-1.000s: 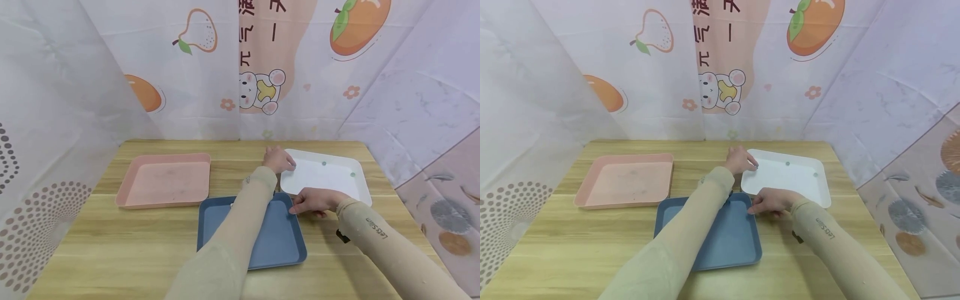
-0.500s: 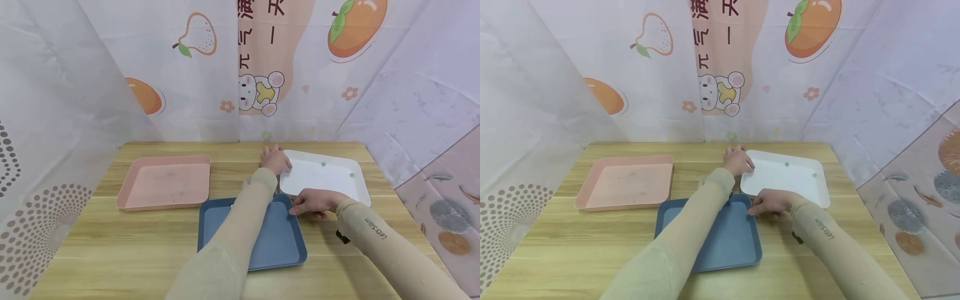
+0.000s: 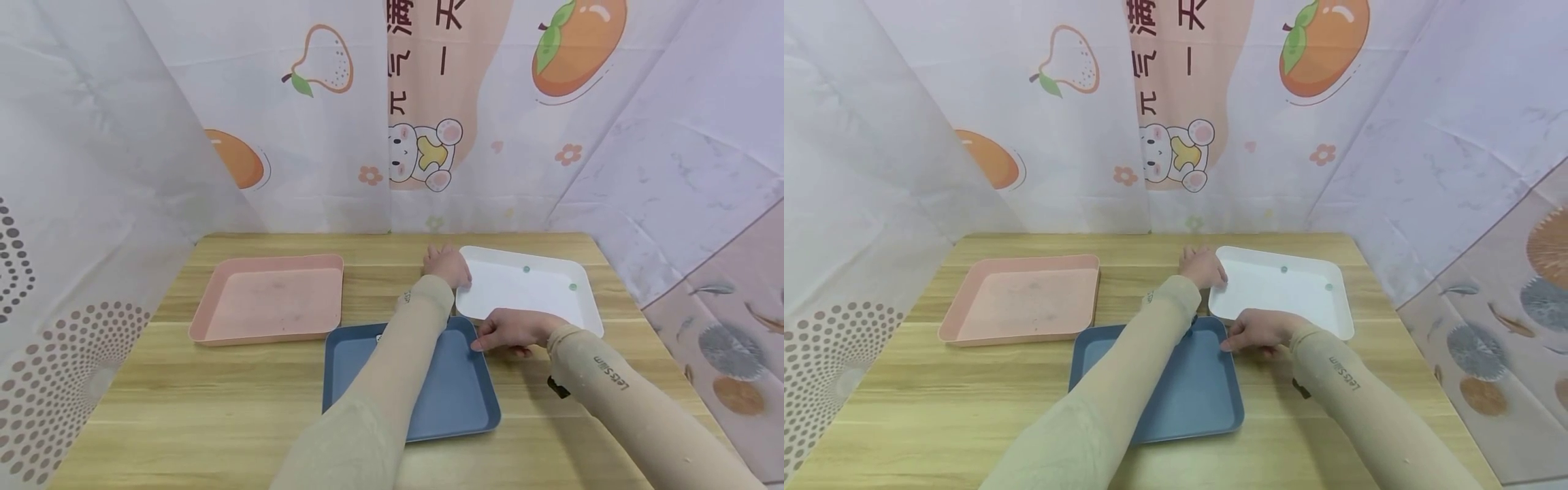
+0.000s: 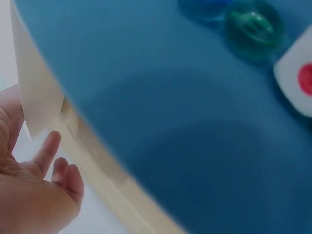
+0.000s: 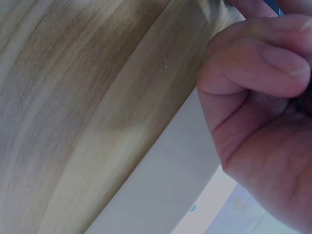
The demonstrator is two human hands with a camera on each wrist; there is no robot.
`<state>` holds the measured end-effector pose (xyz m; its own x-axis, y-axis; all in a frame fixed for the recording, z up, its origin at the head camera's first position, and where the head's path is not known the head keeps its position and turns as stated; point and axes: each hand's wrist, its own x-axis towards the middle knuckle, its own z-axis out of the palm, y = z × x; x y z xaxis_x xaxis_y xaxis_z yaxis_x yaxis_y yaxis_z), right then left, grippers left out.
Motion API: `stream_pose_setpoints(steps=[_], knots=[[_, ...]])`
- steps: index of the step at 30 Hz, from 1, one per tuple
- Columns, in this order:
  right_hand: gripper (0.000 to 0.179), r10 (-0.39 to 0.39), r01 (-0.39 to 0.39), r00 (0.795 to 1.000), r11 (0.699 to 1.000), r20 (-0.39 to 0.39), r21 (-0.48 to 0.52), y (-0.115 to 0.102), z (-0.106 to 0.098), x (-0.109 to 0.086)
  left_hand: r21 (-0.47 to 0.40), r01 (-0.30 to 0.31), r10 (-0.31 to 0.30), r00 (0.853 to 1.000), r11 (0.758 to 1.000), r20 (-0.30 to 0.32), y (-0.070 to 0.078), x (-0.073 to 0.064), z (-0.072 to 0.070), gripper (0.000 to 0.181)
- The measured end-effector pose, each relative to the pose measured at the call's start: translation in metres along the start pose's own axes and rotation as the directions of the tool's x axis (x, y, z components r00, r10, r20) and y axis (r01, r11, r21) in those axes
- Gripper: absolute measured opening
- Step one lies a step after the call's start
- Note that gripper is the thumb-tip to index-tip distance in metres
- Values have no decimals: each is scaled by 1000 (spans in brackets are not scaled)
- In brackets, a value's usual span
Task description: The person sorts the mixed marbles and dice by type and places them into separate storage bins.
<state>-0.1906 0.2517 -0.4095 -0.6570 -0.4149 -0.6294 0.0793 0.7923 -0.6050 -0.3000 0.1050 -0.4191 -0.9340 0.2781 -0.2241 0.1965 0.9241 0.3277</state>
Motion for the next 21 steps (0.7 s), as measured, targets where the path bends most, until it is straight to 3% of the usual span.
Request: stream_pose_setpoints(steps=[6, 13, 17, 21], knots=[[44, -4, 4, 1000, 1000, 0, 3, 0, 2, 1, -8, 0, 0, 1000, 1000, 6, -2, -2, -1, 10], [41, 8, -8, 1000, 1000, 0, -8, -2, 2, -1, -24, -126, 125, 991, 992, -38, -13, 0, -16, 19], [40, 18, -18, 1000, 1000, -2, -8, -4, 3, -1, -6, -250, 250, 966, 968, -61, -29, -5, -36, 17], [41, 22, -22, 1000, 1000, -11, -6, -4, 3, -2, -20, -350, 348, 936, 937, -46, -47, -21, -63, 15]])
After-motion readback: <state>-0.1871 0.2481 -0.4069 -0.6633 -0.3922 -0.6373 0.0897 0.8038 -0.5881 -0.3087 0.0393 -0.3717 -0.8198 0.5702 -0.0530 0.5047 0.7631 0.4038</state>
